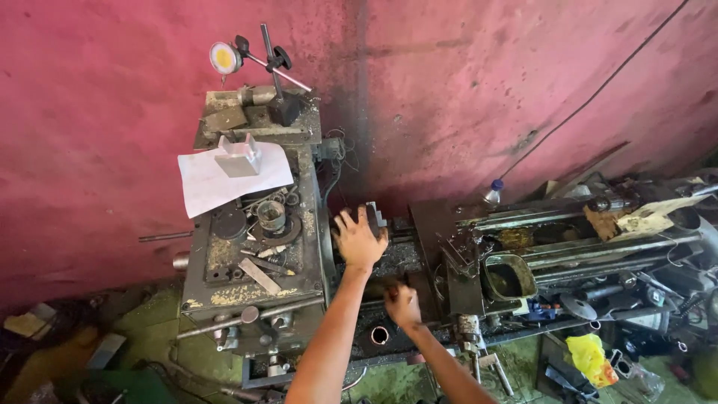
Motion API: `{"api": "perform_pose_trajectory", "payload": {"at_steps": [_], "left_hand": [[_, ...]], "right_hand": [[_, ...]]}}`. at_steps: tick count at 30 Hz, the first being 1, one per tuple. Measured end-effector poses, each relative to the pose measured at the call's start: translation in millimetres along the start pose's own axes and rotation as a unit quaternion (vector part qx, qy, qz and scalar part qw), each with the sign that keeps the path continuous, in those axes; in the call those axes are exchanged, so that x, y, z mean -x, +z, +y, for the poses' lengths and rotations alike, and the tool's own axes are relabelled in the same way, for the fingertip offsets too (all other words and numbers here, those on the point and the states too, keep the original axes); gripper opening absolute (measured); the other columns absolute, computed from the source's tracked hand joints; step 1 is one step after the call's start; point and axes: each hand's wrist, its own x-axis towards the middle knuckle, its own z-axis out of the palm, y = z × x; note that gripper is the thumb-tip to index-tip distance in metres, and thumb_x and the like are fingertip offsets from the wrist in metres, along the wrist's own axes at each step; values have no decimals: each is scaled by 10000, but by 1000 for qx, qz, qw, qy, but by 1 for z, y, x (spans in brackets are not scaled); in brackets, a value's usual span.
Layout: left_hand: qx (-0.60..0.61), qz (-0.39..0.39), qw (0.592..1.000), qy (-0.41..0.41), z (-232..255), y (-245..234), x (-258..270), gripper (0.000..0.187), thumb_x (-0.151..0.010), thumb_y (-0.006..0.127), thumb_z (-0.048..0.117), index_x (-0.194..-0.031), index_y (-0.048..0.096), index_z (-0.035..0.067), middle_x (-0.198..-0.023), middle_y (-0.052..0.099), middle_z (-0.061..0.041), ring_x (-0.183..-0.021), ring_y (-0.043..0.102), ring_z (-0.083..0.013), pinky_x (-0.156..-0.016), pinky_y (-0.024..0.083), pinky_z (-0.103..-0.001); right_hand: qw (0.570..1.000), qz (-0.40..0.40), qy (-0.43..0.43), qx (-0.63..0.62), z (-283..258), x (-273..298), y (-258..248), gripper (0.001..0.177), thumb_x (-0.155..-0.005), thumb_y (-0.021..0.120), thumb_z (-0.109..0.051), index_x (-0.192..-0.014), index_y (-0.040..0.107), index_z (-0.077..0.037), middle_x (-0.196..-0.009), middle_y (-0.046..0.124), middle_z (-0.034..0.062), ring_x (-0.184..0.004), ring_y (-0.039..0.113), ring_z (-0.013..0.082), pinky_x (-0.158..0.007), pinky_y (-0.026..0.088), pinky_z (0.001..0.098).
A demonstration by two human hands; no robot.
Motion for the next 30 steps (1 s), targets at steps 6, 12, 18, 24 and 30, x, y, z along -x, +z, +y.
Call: {"api": "perform_pose_trajectory", "payload": {"at_steps": [6, 12, 18, 24, 30], "left_hand": [[14, -12, 1000, -6, -1, -2, 2, 755, -717, 733, 499, -1354, 540, 144, -1267, 461, -166, -1222, 489, -417, -939, 499, -582], [-48, -42, 998, 5, -10, 28, -3, 801, -857, 577, 606, -1488, 448, 129, -1457, 441, -363, -1348, 421, -559, -1059, 413, -649], [-47, -43, 998, 0, -9, 31, -5, 808, -863, 576, 619, -1496, 435, 137, -1483, 409, -361, -1367, 399, -558, -1071, 388, -665], [4, -15, 1000, -7, -1, 0, 3, 761, -732, 724, 512, -1368, 509, 152, -1285, 453, -162, -1234, 491, -418, -959, 495, -584], [-1, -2, 1000, -7, 2, -7, 2, 730, -723, 742, 510, -1324, 537, 151, -1264, 457, -150, -1212, 491, -401, -957, 498, -565]], "right_hand": [[982, 1, 140, -130, 19, -18, -1, 271, -739, 837, -414, -766, 727, -167, -725, 759, 60, -787, 770, 290, -630, 602, 412], [980, 57, -147, 119, 5, 8, -28, 185, -860, 670, -240, -750, 649, -92, -672, 691, 154, -550, 677, 383, -486, 532, 484], [972, -3, -59, -227, -2, 9, -15, 254, -802, 710, -131, -1033, 798, -72, -917, 833, 69, -789, 766, 146, -734, 617, 284], [994, 76, 55, -54, -8, 1, -36, 237, -755, 745, -313, -737, 664, -91, -668, 719, 139, -690, 745, 381, -550, 573, 488], [998, 62, -28, 7, -3, 5, -21, 173, -777, 746, -240, -766, 678, -81, -692, 720, 179, -681, 744, 417, -583, 591, 521]]}}
